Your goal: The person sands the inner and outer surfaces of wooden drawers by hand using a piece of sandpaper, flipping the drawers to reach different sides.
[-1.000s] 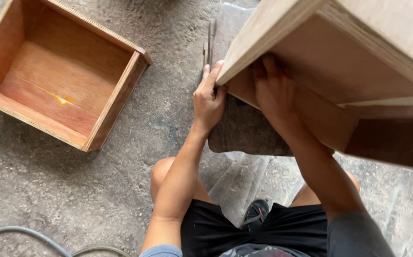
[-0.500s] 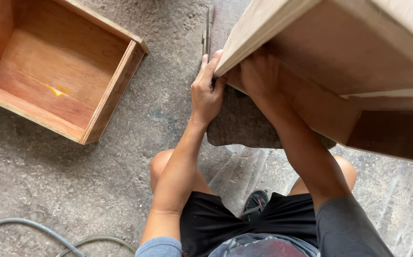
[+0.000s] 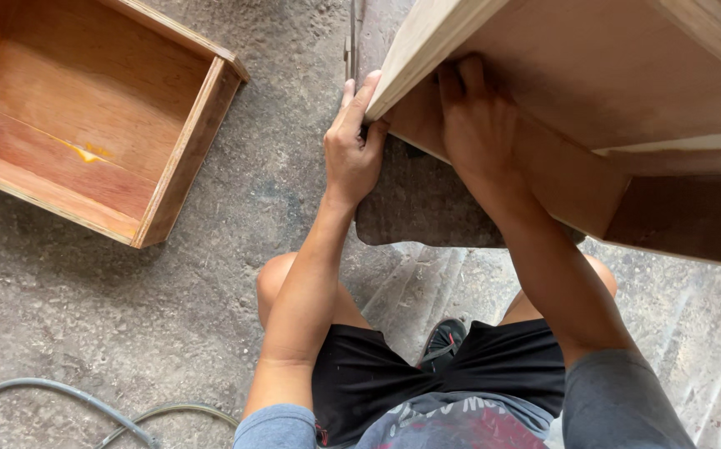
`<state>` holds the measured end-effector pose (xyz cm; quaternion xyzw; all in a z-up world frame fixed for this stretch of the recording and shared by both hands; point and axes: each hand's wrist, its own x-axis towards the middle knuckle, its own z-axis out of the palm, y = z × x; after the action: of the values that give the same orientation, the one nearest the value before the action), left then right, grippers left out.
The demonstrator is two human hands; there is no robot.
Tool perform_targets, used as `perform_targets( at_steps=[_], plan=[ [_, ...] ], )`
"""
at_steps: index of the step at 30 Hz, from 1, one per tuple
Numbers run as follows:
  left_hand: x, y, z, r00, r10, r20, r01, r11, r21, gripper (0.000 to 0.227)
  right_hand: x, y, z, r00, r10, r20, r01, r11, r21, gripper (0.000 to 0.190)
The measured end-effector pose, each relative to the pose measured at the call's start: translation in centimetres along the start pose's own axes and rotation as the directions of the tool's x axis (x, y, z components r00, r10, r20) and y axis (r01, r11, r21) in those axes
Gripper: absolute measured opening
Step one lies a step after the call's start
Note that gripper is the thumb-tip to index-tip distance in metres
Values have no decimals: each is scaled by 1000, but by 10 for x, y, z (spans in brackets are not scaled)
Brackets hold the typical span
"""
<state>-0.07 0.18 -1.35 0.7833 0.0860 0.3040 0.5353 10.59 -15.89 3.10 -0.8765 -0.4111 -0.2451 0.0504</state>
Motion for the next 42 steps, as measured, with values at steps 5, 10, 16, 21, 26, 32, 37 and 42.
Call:
perform_targets(
  at_steps=[5, 10, 16, 21, 26, 32, 37, 42],
  plan=[
    [3, -1, 0, 998, 67, -10, -68, 997, -21, 52, 23, -20, 42, 996, 42, 73, -30, 987, -159, 21],
    [3, 1, -4, 999, 42, 31, -41, 998, -42, 49, -32, 18, -23, 998, 22, 66, -16, 996, -86, 35],
    [-1, 3, 1, 998, 55, 0, -55, 997, -52, 43, -27, 15, -14, 999, -39, -18, 39, 999, -30, 28],
    [-2, 1, -3, 999, 35, 6, -35, 999, -27, 42, -23, 20, -3, 998, -61, 23, 60, 997, 48, 26],
    [0, 5, -1, 997, 71, -12, -71, 997, -18, 40, -72, 49, -50, 981, 67, 182, -56, 996, -65, 42],
    [9, 30, -7, 966, -256, 31, 258, 959, -120, 43, -4, 4, 13, 998, -38, -49, 38, 999, -6, 19],
    [4, 15, -4, 1000, 10, -6, -10, 998, -57, 37, -78, 54, -44, 999, 51, 8, -50, 998, -40, 30],
    [2, 11, -1, 926, 372, -66, -340, 896, 285, 38, -109, 71, -72, 986, 162, 40, -162, 987, -4, 37]
  ],
)
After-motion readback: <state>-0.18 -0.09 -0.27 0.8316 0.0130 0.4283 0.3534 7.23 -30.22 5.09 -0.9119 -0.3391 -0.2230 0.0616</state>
